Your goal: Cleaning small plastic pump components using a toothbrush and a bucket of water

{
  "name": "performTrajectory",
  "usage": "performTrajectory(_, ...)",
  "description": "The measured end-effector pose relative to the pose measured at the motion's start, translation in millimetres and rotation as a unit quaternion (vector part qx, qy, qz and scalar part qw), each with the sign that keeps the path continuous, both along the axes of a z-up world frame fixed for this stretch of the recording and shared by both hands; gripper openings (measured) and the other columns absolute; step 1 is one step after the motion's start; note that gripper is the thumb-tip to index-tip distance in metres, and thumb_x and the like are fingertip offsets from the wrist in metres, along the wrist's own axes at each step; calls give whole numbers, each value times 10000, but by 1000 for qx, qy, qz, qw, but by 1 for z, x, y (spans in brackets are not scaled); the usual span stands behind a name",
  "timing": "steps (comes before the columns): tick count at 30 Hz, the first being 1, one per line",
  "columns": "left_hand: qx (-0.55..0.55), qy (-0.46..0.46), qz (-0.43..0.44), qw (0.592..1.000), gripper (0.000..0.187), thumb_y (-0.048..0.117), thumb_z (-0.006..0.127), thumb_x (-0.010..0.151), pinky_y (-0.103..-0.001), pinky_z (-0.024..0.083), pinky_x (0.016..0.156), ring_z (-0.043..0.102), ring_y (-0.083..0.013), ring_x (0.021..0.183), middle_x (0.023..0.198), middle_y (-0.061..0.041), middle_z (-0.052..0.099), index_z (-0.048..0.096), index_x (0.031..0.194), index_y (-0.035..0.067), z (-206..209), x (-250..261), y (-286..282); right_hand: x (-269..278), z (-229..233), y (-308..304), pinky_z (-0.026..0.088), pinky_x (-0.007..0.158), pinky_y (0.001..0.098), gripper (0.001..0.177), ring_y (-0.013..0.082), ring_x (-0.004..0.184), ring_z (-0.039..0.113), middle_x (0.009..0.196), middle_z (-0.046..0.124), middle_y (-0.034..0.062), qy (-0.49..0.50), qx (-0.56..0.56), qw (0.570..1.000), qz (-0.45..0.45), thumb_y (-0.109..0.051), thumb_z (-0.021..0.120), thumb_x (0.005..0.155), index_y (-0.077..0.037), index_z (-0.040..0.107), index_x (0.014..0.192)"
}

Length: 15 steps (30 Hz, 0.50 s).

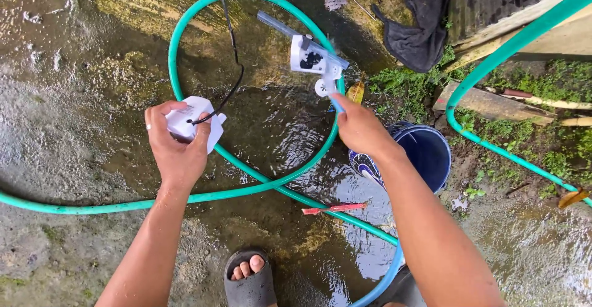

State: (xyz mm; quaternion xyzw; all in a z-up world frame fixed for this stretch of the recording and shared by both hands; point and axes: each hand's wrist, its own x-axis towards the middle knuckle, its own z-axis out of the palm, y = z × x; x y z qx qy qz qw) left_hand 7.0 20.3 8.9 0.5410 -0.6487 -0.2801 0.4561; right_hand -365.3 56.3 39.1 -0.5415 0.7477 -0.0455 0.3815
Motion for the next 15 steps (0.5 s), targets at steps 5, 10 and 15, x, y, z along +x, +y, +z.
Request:
performTrajectory(5,-4,-1,-4,1000,375,85,862,1093,-592,407,1086,579,-405,1177,1225,-150,465,557,1311,77,1,3,-1,19,50,19,542,1137,706,629,614,1291,694,1382,701,440,-10,22,1000,-15,-109,449,1101,-101,505,1727)
performTrajectory(10,-2,-1,-2,1000,365,91,855,1103,-603,399,1100,558,-408,1199,1233,-166,478,559,1316,71,3,3,0,13,35,20,573,1089,699,653,609,1254,717,1323,732,429,-3,24,1000,-1,-118,446,1087,-90,471,1739)
performTrajectory(15,0,-1,-1,1000,367,101,860,1106,-604,402,1085,557,-409,1196,1231,-174,496,555,1309,69,2,0,-2,6,23,14,561,1066,729,668,631,1268,682,1344,704,452,-27,-13,1000,-7,-104,431,1105,-127,425,1773)
